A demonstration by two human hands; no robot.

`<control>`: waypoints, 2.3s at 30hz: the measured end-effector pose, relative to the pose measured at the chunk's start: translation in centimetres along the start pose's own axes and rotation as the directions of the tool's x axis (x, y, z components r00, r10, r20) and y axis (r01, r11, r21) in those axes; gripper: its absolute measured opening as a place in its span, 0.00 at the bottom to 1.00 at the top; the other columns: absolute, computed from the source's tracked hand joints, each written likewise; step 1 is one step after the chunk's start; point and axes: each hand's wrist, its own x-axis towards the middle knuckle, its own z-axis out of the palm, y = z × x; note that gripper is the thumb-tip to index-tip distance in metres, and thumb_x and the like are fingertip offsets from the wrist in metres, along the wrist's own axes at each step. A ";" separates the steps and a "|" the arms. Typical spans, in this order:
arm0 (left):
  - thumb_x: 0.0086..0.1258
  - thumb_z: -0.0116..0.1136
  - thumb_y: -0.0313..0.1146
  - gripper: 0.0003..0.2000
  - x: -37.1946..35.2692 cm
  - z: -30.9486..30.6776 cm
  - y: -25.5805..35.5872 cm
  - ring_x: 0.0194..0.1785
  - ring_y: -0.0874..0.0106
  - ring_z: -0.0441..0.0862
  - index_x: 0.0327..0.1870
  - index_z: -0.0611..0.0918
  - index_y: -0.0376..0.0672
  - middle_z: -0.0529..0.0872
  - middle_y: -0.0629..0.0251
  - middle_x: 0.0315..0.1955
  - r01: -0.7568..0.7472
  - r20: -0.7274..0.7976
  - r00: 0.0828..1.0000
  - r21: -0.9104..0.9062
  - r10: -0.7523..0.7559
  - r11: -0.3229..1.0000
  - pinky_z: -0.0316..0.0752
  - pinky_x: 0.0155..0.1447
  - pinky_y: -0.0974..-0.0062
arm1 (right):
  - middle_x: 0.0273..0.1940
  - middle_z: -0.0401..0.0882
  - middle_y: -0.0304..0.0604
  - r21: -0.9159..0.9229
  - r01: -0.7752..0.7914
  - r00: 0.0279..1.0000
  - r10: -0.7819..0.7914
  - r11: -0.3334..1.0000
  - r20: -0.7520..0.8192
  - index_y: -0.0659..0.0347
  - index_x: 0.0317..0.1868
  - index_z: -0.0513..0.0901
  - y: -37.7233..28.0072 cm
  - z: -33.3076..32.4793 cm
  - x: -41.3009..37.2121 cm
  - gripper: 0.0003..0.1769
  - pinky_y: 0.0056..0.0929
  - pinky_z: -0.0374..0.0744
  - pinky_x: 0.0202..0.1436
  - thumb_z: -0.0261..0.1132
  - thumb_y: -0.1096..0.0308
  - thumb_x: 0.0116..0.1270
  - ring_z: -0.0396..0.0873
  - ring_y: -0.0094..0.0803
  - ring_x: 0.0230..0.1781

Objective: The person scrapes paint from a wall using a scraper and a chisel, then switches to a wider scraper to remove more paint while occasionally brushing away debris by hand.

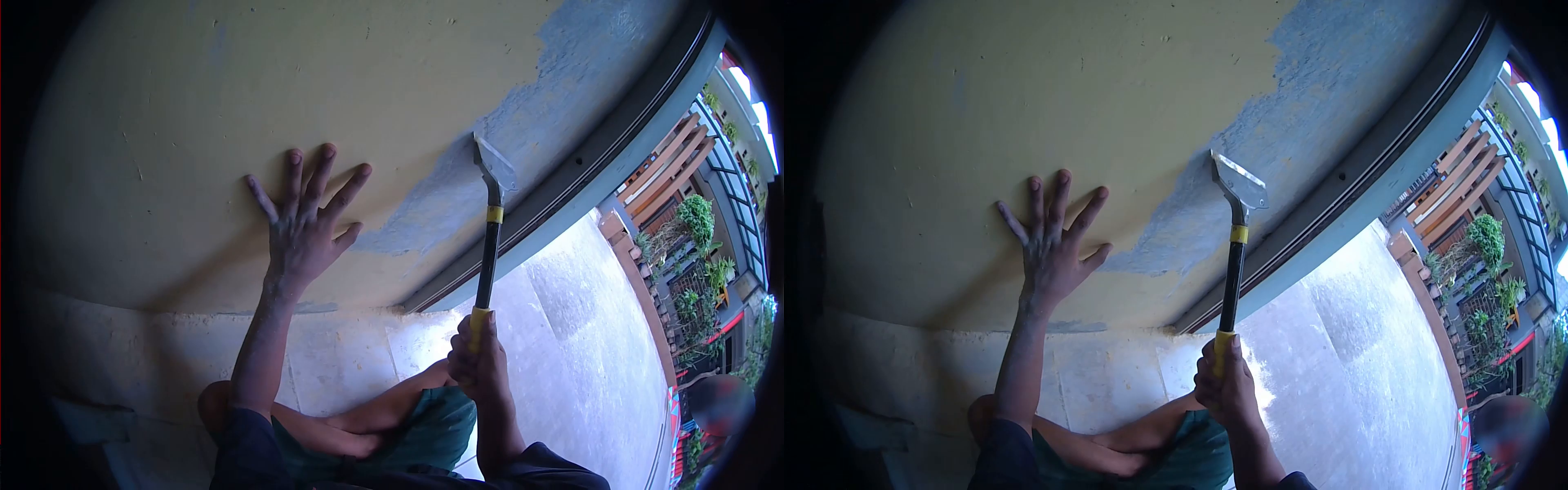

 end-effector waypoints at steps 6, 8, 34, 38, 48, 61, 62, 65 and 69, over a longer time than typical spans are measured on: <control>0.50 0.73 0.52 0.47 0.1 0.0 0.1 0.80 0.51 0.35 0.74 0.59 0.76 0.43 0.64 0.78 0.000 -0.019 1.000 -0.007 0.000 1.000 0.22 0.69 0.25 | 0.19 0.54 0.29 0.003 -0.051 0.999 0.051 0.999 0.014 0.53 0.35 0.65 0.5 -0.3 0.1 0.27 0.16 0.54 0.16 0.43 0.37 0.76 0.52 0.15 0.14; 0.50 0.73 0.52 0.47 -0.1 0.1 0.2 0.80 0.51 0.35 0.74 0.59 0.76 0.43 0.64 0.78 0.000 -0.006 1.000 -0.010 0.000 1.000 0.22 0.69 0.25 | 0.19 0.55 0.29 0.052 -0.045 0.998 0.043 0.998 0.039 0.53 0.35 0.65 0.6 0.0 0.2 0.27 0.16 0.53 0.15 0.42 0.37 0.76 0.52 0.15 0.13; 0.50 0.74 0.49 0.47 0.0 -2.8 1.2 0.80 0.50 0.36 0.75 0.61 0.67 0.44 0.59 0.78 0.001 -0.004 1.000 -0.172 -0.002 0.985 0.22 0.70 0.28 | 0.21 0.62 0.31 -0.113 0.013 0.994 -0.025 0.994 -0.104 0.55 0.40 0.67 10.5 -3.2 -3.0 0.21 0.18 0.61 0.18 0.44 0.46 0.79 0.59 0.18 0.15; 0.52 0.73 0.45 0.45 0.1 -4.6 2.0 0.80 0.51 0.38 0.74 0.63 0.63 0.45 0.57 0.78 -0.049 -0.081 0.996 -0.156 0.037 0.987 0.24 0.70 0.28 | 0.21 0.62 0.31 -0.161 0.076 0.981 -0.103 0.984 -0.163 0.55 0.41 0.68 12.0 -5.3 -4.8 0.19 0.18 0.61 0.18 0.43 0.48 0.79 0.59 0.18 0.16; 0.50 0.75 0.45 0.47 -2.5 -5.8 0.6 0.79 0.43 0.32 0.75 0.61 0.65 0.42 0.54 0.77 0.044 -0.036 0.998 0.056 -0.042 0.997 0.26 0.69 0.24 | 0.18 0.57 0.30 -0.069 -0.094 0.990 0.100 0.993 0.098 0.56 0.50 0.70 12.3 -6.5 -3.9 0.20 0.18 0.57 0.15 0.41 0.49 0.80 0.54 0.17 0.12; 0.50 0.73 0.58 0.51 -7.3 0.6 -3.0 0.78 0.39 0.28 0.77 0.56 0.62 0.35 0.48 0.77 0.108 -0.011 0.994 0.091 -0.107 0.990 0.23 0.68 0.25 | 0.16 0.60 0.29 -0.040 -0.093 0.985 0.097 0.995 0.140 0.57 0.39 0.70 15.7 -5.2 2.4 0.25 0.19 0.59 0.13 0.41 0.43 0.79 0.57 0.17 0.11; 0.50 0.71 0.60 0.51 -7.3 0.9 -3.3 0.78 0.40 0.28 0.76 0.57 0.63 0.37 0.49 0.77 0.102 -0.030 0.995 0.093 -0.099 0.990 0.21 0.67 0.25 | 0.16 0.60 0.29 -0.044 -0.113 0.986 0.117 0.993 0.116 0.56 0.37 0.70 15.8 -5.3 2.6 0.26 0.19 0.58 0.13 0.41 0.43 0.79 0.57 0.17 0.10; 0.51 0.69 0.63 0.50 -7.4 1.5 -3.7 0.78 0.41 0.27 0.76 0.57 0.65 0.37 0.50 0.77 0.100 -0.047 0.994 0.103 -0.095 0.990 0.19 0.66 0.24 | 0.16 0.59 0.30 -0.031 -0.117 0.985 0.120 0.993 0.127 0.55 0.35 0.68 16.7 -5.5 2.9 0.25 0.19 0.58 0.13 0.41 0.43 0.78 0.57 0.18 0.10; 0.52 0.67 0.65 0.50 -7.7 2.0 -4.1 0.77 0.39 0.25 0.77 0.55 0.67 0.36 0.49 0.77 0.083 -0.063 0.995 0.108 -0.077 0.991 0.18 0.65 0.24 | 0.16 0.59 0.30 0.013 -0.166 0.977 0.163 0.986 0.138 0.54 0.33 0.66 16.5 -5.3 3.3 0.26 0.19 0.58 0.14 0.40 0.42 0.78 0.57 0.18 0.11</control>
